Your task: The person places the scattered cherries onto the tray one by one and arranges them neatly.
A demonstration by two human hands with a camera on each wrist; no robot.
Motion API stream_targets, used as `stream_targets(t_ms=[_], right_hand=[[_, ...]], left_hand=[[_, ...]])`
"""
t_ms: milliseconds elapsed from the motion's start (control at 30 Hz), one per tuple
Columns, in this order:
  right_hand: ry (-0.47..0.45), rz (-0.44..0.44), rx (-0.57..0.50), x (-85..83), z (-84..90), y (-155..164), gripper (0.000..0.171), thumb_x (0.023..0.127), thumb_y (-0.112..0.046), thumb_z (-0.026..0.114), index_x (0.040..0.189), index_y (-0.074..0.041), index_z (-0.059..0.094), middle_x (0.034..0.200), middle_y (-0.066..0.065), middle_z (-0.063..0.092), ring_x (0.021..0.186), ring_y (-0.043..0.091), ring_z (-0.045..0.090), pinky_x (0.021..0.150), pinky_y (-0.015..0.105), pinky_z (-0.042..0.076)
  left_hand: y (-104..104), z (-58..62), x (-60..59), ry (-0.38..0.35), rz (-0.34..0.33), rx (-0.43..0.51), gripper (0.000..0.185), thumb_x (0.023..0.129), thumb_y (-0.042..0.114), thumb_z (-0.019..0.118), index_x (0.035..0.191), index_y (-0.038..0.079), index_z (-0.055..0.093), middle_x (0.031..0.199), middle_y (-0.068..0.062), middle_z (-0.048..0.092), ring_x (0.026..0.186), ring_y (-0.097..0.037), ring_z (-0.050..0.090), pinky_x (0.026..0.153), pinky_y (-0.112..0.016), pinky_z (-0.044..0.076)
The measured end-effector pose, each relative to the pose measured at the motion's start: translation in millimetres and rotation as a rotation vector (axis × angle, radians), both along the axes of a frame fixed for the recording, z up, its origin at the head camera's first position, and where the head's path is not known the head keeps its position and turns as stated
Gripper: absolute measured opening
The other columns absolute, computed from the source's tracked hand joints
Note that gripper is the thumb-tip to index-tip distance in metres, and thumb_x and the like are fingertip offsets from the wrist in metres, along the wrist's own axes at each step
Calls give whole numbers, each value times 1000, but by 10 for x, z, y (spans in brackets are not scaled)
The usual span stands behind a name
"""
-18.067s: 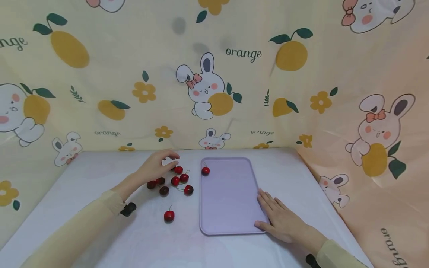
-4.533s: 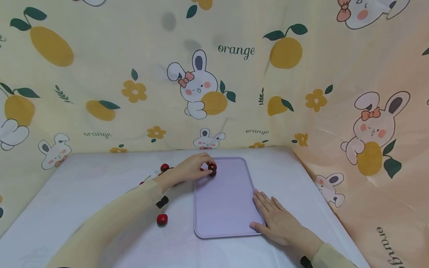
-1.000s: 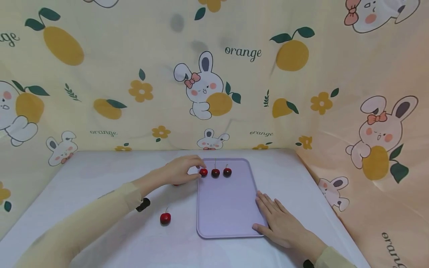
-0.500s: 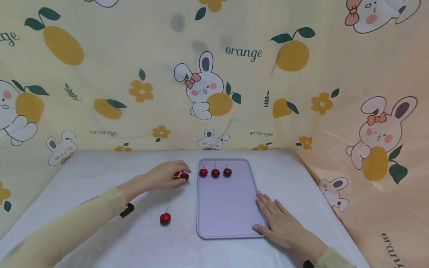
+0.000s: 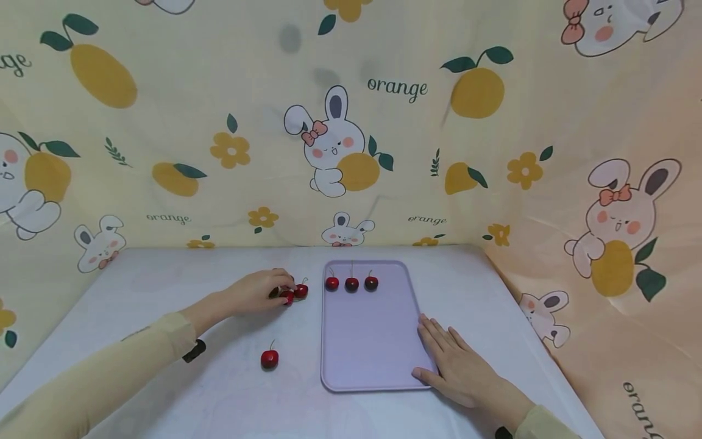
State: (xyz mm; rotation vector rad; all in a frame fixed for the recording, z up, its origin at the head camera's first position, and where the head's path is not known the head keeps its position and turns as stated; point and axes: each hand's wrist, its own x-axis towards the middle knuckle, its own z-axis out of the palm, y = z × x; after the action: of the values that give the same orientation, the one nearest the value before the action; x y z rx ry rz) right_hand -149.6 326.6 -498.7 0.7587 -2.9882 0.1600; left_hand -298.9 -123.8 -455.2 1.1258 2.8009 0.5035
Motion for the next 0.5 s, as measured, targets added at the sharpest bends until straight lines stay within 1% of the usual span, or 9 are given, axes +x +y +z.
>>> stream_targets(t_ms=[67, 200, 300, 500], right_hand=[[-11, -6, -3, 3, 4, -7, 87, 101, -62, 54, 160, -1, 35, 169, 15, 28, 153, 37, 31, 118, 16, -15], [-25, -15, -7, 6, 8, -15, 87, 101, -62, 54, 160, -2, 34, 169, 14, 28, 153, 37, 31, 118, 16, -15], [-25, -17, -5, 4, 5, -13, 87, 101, -62, 53, 160, -2, 34, 169, 14, 27, 154, 37, 30, 118, 16, -15], [-21, -17, -4, 0, -4, -5, 87, 101, -63, 53, 161, -2, 34, 170, 14, 27, 154, 36, 30, 118, 17, -15]], left_hand=[[-23, -20, 5, 1, 8, 2, 27, 95, 12, 76, 122, 9, 73, 121, -7, 68, 103, -23, 66, 96, -41, 57], [-55, -64, 0, -5, 17, -2, 25, 95, 11, 76, 119, 12, 74, 117, -5, 67, 101, -19, 65, 95, -39, 57], [-66, -92, -3, -6, 11, -6, 25, 94, 10, 77, 120, 12, 74, 117, -4, 67, 100, -18, 65, 96, -39, 57], [-52, -96, 29, -15, 14, -18, 28, 93, 9, 78, 121, 12, 74, 120, -5, 67, 104, -19, 66, 98, -40, 57]])
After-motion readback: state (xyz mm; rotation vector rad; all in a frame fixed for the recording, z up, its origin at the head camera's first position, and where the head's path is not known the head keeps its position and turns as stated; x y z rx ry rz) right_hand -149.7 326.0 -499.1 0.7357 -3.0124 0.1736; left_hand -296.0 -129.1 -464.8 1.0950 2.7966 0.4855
